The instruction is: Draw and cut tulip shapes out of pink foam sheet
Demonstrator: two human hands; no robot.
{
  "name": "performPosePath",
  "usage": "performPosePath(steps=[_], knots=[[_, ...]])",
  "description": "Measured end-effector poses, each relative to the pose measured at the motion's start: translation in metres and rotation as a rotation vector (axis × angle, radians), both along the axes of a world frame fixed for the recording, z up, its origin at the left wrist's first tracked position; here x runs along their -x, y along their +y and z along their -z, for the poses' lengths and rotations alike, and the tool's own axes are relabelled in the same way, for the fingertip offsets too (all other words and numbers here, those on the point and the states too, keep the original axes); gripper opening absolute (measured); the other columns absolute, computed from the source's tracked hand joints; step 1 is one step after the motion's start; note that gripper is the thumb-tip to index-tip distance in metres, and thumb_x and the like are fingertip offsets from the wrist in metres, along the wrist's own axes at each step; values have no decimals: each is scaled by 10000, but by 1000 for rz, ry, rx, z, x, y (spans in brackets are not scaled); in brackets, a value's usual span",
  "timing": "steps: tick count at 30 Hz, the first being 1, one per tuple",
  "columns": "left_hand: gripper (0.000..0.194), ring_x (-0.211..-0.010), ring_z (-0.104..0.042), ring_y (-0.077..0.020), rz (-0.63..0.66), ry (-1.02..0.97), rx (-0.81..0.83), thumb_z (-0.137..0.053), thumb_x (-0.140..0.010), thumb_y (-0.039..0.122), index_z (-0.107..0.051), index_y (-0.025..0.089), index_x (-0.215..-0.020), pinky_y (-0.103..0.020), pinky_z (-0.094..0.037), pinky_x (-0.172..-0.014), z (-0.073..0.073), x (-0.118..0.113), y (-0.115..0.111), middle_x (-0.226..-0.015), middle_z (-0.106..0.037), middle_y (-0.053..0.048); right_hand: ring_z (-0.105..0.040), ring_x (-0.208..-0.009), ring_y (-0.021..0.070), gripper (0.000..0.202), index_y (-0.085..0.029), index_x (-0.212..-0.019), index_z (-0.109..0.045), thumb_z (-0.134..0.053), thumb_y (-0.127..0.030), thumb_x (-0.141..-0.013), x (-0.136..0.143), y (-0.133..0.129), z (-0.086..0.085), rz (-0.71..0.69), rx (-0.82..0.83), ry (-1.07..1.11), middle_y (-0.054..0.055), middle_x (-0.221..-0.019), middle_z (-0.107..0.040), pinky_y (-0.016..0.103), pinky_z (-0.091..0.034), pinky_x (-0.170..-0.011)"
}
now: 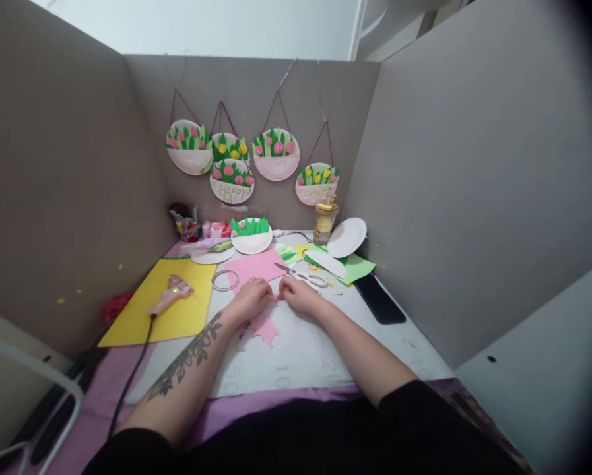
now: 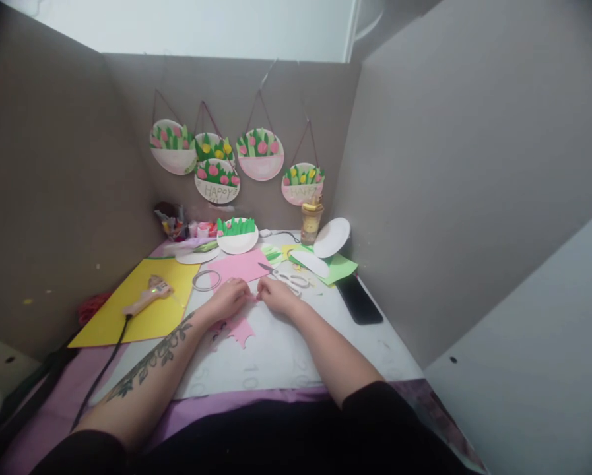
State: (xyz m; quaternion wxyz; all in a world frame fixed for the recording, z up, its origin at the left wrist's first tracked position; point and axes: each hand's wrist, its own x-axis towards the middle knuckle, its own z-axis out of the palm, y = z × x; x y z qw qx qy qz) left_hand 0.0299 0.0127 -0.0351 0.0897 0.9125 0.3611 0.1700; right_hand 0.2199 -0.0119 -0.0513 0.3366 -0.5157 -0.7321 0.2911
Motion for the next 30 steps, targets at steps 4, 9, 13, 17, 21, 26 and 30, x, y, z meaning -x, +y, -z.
performPosePath(steps=[4,9,13,17,21,26,30], knots=[[149,-840,-538,-201,-70,-78,-49,-442,-853,205,-586,174,-831,-324,-407,-766,-11,3,-9,-851,-612,-66,-572,-664,132,99,-207,-862,-456,-483,-218,-767,12,-5,-8,51,-55,264,-6,-772,-620,248,-434,-601],[141,-791,-540,-181,-93,-189,26,-459,-853,260,-570,179,-819,-301,-411,-725,-12,0,-16,-835,-609,-49,-535,-669,129,131,-210,-844,-472,-528,-201,-726,19,-13,-14,38,-271,180,-13,-777,-568,247,-420,-607],[212,-726,-535,-146,-124,-460,266,-433,-861,330,-571,171,-836,-262,-413,-661,-7,-3,-17,-795,-609,-27,-529,-706,153,46,-207,-819,-485,-476,-181,-783,17,-16,-13,67,-427,89,13,-767,-567,287,-428,-688],[352,-570,-483,-101,-139,-692,766,-429,-840,461,-582,144,-825,-208,-346,-489,-3,-4,-19,-740,-603,-29,-527,-794,188,108,-212,-814,-511,-423,-150,-821,13,-19,-12,7,-603,-36,53,-800,-591,332,-415,-777],[316,-475,-393,-62,-87,-759,1042,-537,-753,441,-577,129,-723,-186,-268,-428,-2,-2,-18,-645,-549,-8,-524,-805,198,137,-219,-808,-532,-419,-146,-836,14,-20,-12,-53,-609,-75,63,-802,-595,357,-415,-801],[263,-443,-355,-58,-186,-791,875,-527,-738,404,-556,143,-712,-181,-251,-411,-3,-3,-18,-593,-503,20,-518,-908,212,78,-217,-871,-538,-496,-188,-812,16,-21,-14,-7,-582,50,76,-903,-569,374,-433,-813],[250,-493,-419,-86,-237,-726,578,-523,-739,375,-608,140,-732,-193,-311,-460,-4,-4,-19,-578,-523,22,-509,-970,194,37,-200,-794,-542,-535,-237,-796,17,-20,-18,47,-442,203,86,-1017,-508,306,-464,-734]])
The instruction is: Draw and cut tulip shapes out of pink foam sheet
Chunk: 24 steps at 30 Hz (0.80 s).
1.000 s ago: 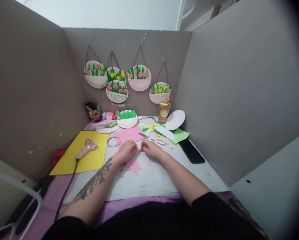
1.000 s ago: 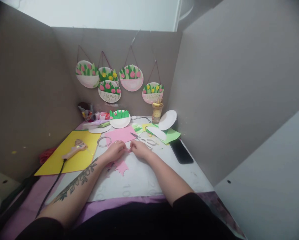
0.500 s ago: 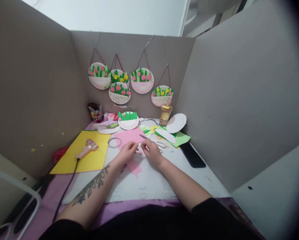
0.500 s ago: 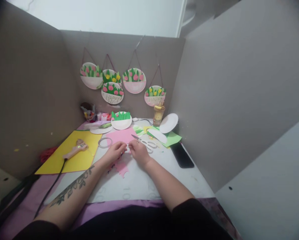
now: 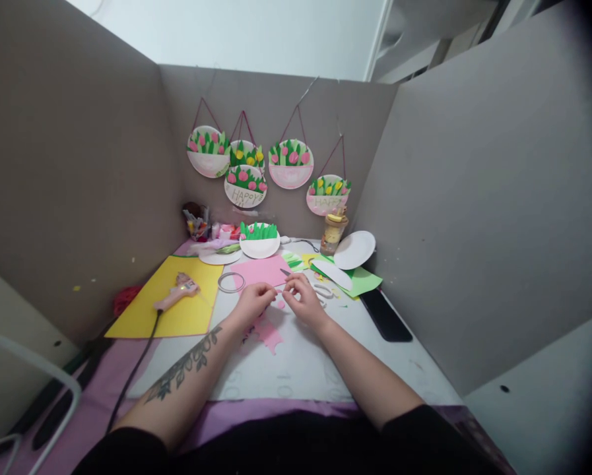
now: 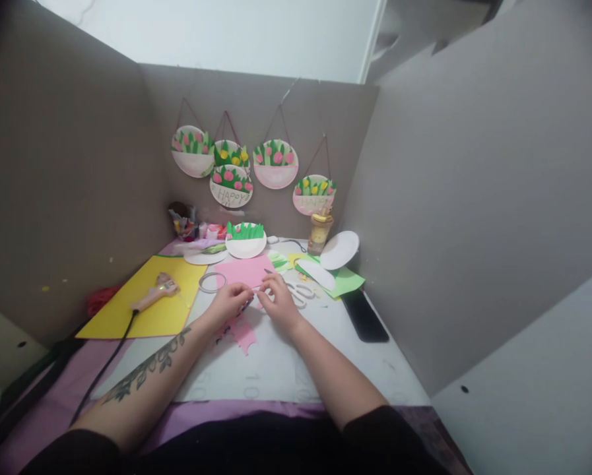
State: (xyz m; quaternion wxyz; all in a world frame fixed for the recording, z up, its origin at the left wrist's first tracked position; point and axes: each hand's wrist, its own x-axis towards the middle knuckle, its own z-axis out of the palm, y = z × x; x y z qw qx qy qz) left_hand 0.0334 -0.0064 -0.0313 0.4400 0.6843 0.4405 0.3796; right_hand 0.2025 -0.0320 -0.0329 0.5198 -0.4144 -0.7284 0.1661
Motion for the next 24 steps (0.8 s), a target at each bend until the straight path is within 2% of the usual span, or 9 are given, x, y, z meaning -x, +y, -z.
performPosePath(steps=[3,6,11,24], knots=[[253,-564,-479,-111,-22,84,-147,-508,-748,357,-632,141,-704,-211,-362,-529,-1,0,-1,-612,-575,8,-519,-938,175,95,-190,-727,-534,-538,-260,-791,1,2,-1,-20,161,46,78,-1039,-490,273,-469,-683],[247,-613,-515,-127,-18,140,-225,-497,-756,326,-653,142,-704,-223,-383,-584,-5,-1,-3,-640,-615,-1,-518,-943,173,112,-187,-716,-534,-543,-271,-789,2,4,1,-29,227,49,72,-1052,-482,264,-462,-665],[248,-629,-529,-133,23,170,-235,-484,-769,301,-668,140,-729,-226,-393,-596,-10,-2,-7,-674,-643,-14,-513,-924,171,88,-186,-713,-544,-545,-239,-783,1,8,6,-22,198,20,67,-1015,-496,255,-440,-644],[249,-652,-557,-138,67,181,-228,-497,-778,321,-674,147,-759,-215,-404,-594,-10,-2,-7,-708,-659,-19,-503,-843,161,75,-188,-697,-523,-555,-197,-764,0,13,11,11,170,-25,38,-899,-502,259,-423,-657]])
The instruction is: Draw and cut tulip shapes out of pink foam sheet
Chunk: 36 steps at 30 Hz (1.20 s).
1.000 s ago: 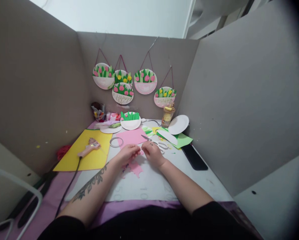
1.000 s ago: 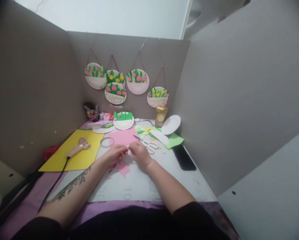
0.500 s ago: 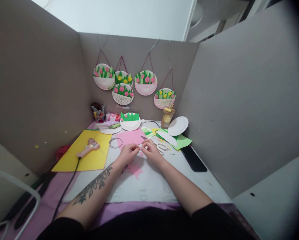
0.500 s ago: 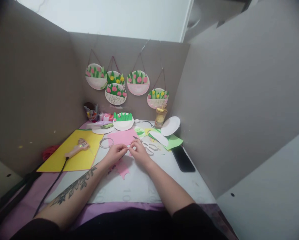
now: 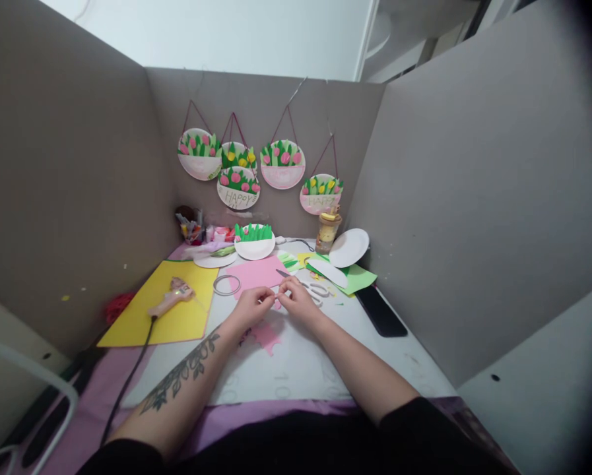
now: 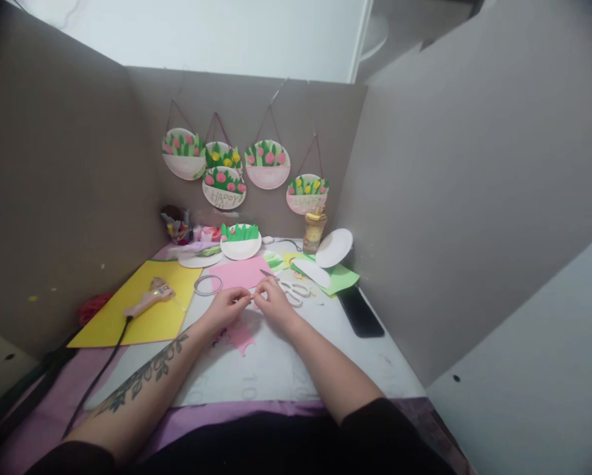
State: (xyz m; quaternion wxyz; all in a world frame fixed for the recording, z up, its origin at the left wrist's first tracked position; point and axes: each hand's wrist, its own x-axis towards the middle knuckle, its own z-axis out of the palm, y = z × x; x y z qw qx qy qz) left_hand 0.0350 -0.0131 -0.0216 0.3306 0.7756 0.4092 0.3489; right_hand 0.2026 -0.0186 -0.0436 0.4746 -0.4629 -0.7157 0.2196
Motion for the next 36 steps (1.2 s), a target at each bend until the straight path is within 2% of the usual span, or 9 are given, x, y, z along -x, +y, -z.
performPosePath(steps=[6,11,14,18,21,25,32,36], knots=[[228,-589,-514,-124,-61,46,-23,-493,-763,294,-659,144,-716,-215,-367,-557,4,-3,2,-630,-618,1,-518,-841,162,56,-186,-686,-546,-557,-180,-741,2,0,0,10,-10,-12,30,-863,-528,285,-431,-738],[206,-583,-511,-117,-113,65,-104,-482,-757,249,-656,153,-699,-215,-362,-570,10,-3,5,-612,-607,11,-568,-817,179,149,-184,-678,-644,-525,-240,-748,0,4,0,62,185,133,30,-776,-610,308,-431,-773],[215,-601,-522,-121,-112,43,-110,-479,-767,253,-664,155,-716,-215,-371,-585,9,-2,5,-629,-618,5,-575,-733,174,155,-176,-744,-665,-528,-244,-719,-1,6,2,101,269,221,25,-744,-632,303,-445,-716],[230,-603,-515,-124,-113,32,-92,-479,-785,286,-660,154,-732,-219,-371,-594,6,-1,3,-627,-609,7,-552,-671,154,140,-169,-766,-644,-563,-264,-702,-1,6,3,86,228,222,11,-720,-619,283,-439,-666],[239,-616,-519,-129,-69,47,-82,-476,-792,302,-645,150,-721,-225,-370,-601,6,-2,3,-638,-607,3,-536,-668,146,108,-170,-679,-604,-586,-274,-701,1,4,3,65,166,141,-1,-681,-596,270,-419,-662],[218,-608,-515,-128,-62,64,-84,-475,-784,287,-620,152,-692,-224,-365,-589,10,-2,5,-640,-609,4,-511,-648,135,104,-174,-616,-547,-550,-212,-712,4,2,0,67,134,51,-15,-630,-565,253,-386,-635],[182,-588,-511,-128,-95,67,-78,-459,-760,248,-611,157,-716,-226,-371,-586,12,0,7,-634,-597,10,-496,-610,122,120,-168,-617,-547,-519,-191,-732,4,2,1,45,182,42,-18,-603,-553,237,-370,-602],[183,-590,-508,-133,-126,86,-75,-456,-753,249,-609,158,-711,-231,-364,-583,11,2,9,-620,-587,12,-513,-622,126,88,-164,-681,-577,-498,-173,-719,3,1,3,67,219,38,-5,-663,-578,240,-388,-603]])
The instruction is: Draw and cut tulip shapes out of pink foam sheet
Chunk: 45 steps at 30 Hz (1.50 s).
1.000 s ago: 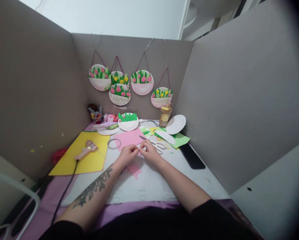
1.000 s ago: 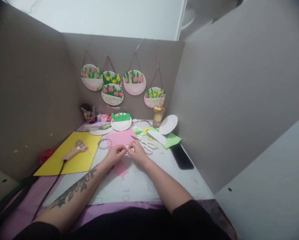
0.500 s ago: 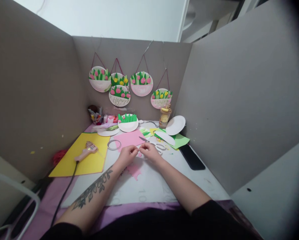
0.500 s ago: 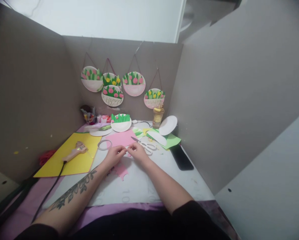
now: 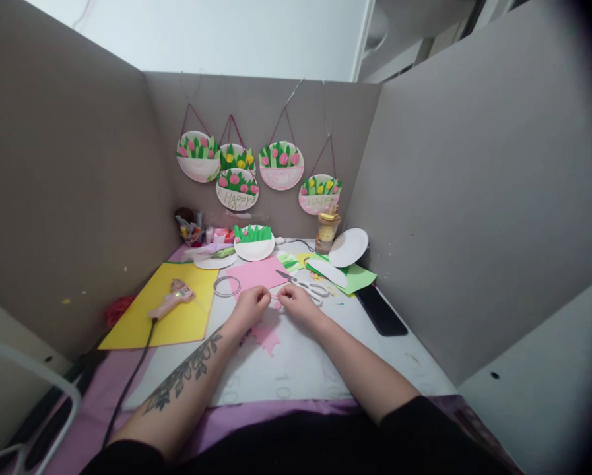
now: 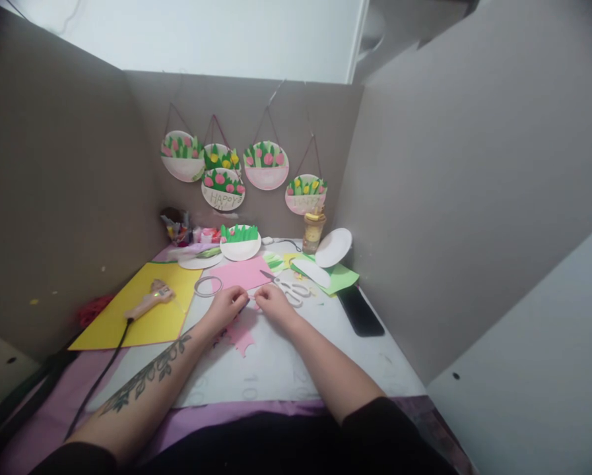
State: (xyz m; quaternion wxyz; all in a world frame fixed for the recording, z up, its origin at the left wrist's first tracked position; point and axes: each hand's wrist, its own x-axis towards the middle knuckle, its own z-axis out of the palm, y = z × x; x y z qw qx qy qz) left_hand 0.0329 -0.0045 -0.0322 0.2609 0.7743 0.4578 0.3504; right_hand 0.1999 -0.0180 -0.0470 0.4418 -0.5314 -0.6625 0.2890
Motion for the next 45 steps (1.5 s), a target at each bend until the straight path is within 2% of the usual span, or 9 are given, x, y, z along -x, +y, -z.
performPosePath(steps=[4,6,9,19,22,25,28,38,45], knots=[[173,-589,-499,-132,-22,0,39,-451,-746,250,-577,160,-668,-230,-350,-570,1,1,2,-600,-567,15,-523,-678,121,182,-174,-850,-581,-546,-155,-673,-1,-3,-1,-28,-140,-81,7,-837,-600,250,-407,-656],[171,-589,-493,-132,-10,-7,51,-448,-743,251,-566,161,-659,-228,-345,-565,2,0,2,-596,-557,17,-519,-680,123,149,-181,-837,-573,-576,-195,-688,0,-4,-1,-54,-172,-129,4,-822,-594,254,-404,-660],[171,-581,-479,-126,13,-18,56,-443,-745,254,-564,162,-665,-224,-340,-556,1,0,1,-591,-540,24,-512,-660,128,52,-182,-745,-560,-552,-232,-733,3,-3,1,-29,-117,-114,-4,-729,-580,252,-394,-633],[179,-598,-493,-127,77,-26,81,-442,-746,268,-579,160,-705,-218,-358,-555,-1,1,-1,-636,-563,14,-483,-562,113,79,-174,-674,-529,-512,-223,-733,5,2,12,-90,115,58,-33,-595,-532,226,-361,-544],[170,-585,-493,-124,87,-17,108,-455,-737,268,-584,159,-711,-217,-360,-547,1,2,0,-635,-569,14,-485,-590,118,68,-179,-693,-528,-519,-222,-745,5,0,10,-34,30,-19,-26,-629,-540,233,-369,-570],[174,-568,-493,-121,72,-30,115,-454,-739,270,-584,158,-711,-217,-357,-536,2,2,1,-628,-568,15,-495,-682,137,31,-186,-737,-535,-556,-208,-742,6,-4,5,55,-174,-156,-2,-743,-556,257,-384,-641],[182,-572,-497,-126,55,-34,91,-453,-743,271,-590,155,-713,-220,-357,-538,3,1,2,-621,-568,12,-504,-782,162,25,-187,-736,-557,-561,-173,-756,7,-7,0,61,-312,-264,25,-800,-560,283,-387,-721],[163,-668,-530,-148,137,83,-118,-461,-773,226,-610,169,-737,-244,-385,-645,1,2,2,-709,-618,-20,-518,-718,145,112,-183,-677,-627,-560,-153,-761,7,-5,2,35,-238,-194,15,-716,-578,266,-393,-679],[169,-661,-521,-142,160,25,-98,-457,-781,230,-612,166,-752,-237,-384,-625,4,2,3,-705,-608,-11,-499,-663,130,119,-171,-627,-596,-554,-148,-735,5,-2,2,32,-212,-124,-5,-660,-547,249,-377,-639]])
